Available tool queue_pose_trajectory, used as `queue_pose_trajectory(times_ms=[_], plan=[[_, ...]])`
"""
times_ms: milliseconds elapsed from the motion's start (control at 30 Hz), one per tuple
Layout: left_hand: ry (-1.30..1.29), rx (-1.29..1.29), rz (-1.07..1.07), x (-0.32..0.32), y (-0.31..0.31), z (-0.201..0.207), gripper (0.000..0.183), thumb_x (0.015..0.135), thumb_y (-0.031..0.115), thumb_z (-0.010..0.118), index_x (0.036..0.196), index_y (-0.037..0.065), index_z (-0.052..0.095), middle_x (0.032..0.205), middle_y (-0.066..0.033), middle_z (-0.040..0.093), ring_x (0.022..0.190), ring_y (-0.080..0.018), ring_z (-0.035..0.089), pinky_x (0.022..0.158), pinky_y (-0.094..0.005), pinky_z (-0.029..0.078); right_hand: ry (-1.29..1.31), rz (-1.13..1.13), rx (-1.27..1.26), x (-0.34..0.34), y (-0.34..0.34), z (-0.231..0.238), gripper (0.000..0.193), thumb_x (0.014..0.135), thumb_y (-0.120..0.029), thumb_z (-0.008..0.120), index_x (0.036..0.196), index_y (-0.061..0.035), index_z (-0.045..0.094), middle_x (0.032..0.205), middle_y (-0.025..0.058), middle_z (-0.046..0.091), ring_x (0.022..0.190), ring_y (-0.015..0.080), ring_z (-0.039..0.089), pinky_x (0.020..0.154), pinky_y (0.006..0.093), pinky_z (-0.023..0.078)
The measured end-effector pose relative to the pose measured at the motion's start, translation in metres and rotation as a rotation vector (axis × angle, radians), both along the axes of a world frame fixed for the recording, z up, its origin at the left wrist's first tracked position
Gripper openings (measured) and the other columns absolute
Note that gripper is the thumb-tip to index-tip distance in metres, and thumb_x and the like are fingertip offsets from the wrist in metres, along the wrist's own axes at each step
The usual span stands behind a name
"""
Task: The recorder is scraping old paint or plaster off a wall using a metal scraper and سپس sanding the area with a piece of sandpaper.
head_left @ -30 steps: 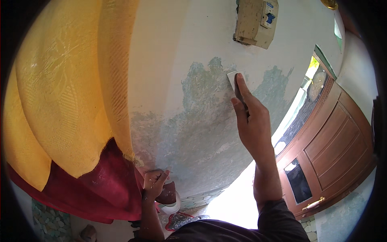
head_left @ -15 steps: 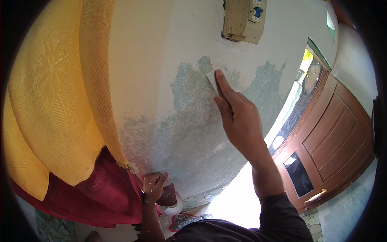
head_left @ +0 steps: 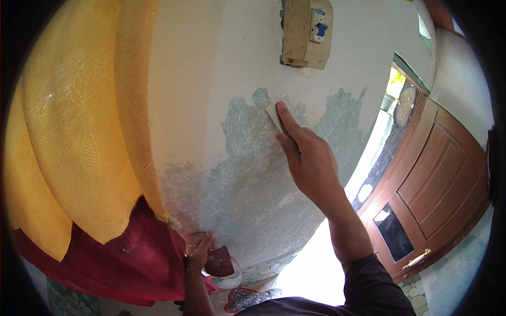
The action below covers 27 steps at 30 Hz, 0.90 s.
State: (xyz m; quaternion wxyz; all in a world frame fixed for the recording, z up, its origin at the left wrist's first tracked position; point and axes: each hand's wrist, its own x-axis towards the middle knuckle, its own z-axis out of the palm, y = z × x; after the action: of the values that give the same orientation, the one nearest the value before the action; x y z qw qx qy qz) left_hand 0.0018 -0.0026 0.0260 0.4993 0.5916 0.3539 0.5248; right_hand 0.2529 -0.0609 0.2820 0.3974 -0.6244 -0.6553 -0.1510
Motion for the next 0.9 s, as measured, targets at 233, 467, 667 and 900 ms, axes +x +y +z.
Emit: queue_pose_trajectory(times_ms=[233, 467, 667, 900], plan=[[-0.193, -0.038, -0.004, -0.008, 0.002, 0.018, 0.04, 0.092, 0.024, 0.057, 0.058, 0.004, 0.057, 0.048, 0.0018, 0.046, 0.045, -0.0059, 0.04, 0.046, -0.0232, 0.031, -0.042, 0.078, 0.112, 0.003, 0.009, -0.005, 0.05, 0.094, -0.022, 0.051, 0.142, -0.024, 0.037, 0.074, 0.017, 0.057, 0.065, 0.0332, 0.06, 0.062, 0.0423, 0.048], [-0.099, -0.094, -0.043, -0.005, 0.002, 0.027, 0.039, 0.091, 0.031, 0.06, 0.062, 0.006, 0.062, 0.053, 0.0042, 0.05, 0.047, -0.0041, 0.042, 0.047, -0.0222, 0.032, -0.089, 0.1, 0.171, 0.007, 0.009, -0.006, 0.049, 0.094, -0.017, 0.052, 0.142, -0.0195, 0.039, 0.078, 0.0188, 0.062, 0.071, 0.0311, 0.064, 0.069, 0.0379, 0.05], [-0.132, -0.056, 0.048, -0.001, -0.004, 0.027, 0.038, 0.091, 0.025, 0.06, 0.059, 0.004, 0.058, 0.047, 0.0038, 0.043, 0.043, -0.0051, 0.036, 0.045, -0.0235, 0.029, -0.139, 0.064, 0.207, 0.0, 0.015, -0.007, 0.048, 0.095, -0.018, 0.051, 0.142, -0.0176, 0.038, 0.081, 0.0192, 0.063, 0.073, 0.0308, 0.066, 0.069, 0.0381, 0.05], [-0.155, -0.066, 0.033, 0.003, -0.001, 0.025, 0.037, 0.092, 0.025, 0.059, 0.06, 0.005, 0.059, 0.047, 0.0042, 0.043, 0.043, -0.0052, 0.036, 0.045, -0.0232, 0.028, -0.101, 0.053, 0.188, -0.003, 0.017, -0.004, 0.048, 0.095, -0.019, 0.051, 0.142, -0.0191, 0.039, 0.082, 0.0189, 0.064, 0.072, 0.0308, 0.066, 0.069, 0.0384, 0.051]])
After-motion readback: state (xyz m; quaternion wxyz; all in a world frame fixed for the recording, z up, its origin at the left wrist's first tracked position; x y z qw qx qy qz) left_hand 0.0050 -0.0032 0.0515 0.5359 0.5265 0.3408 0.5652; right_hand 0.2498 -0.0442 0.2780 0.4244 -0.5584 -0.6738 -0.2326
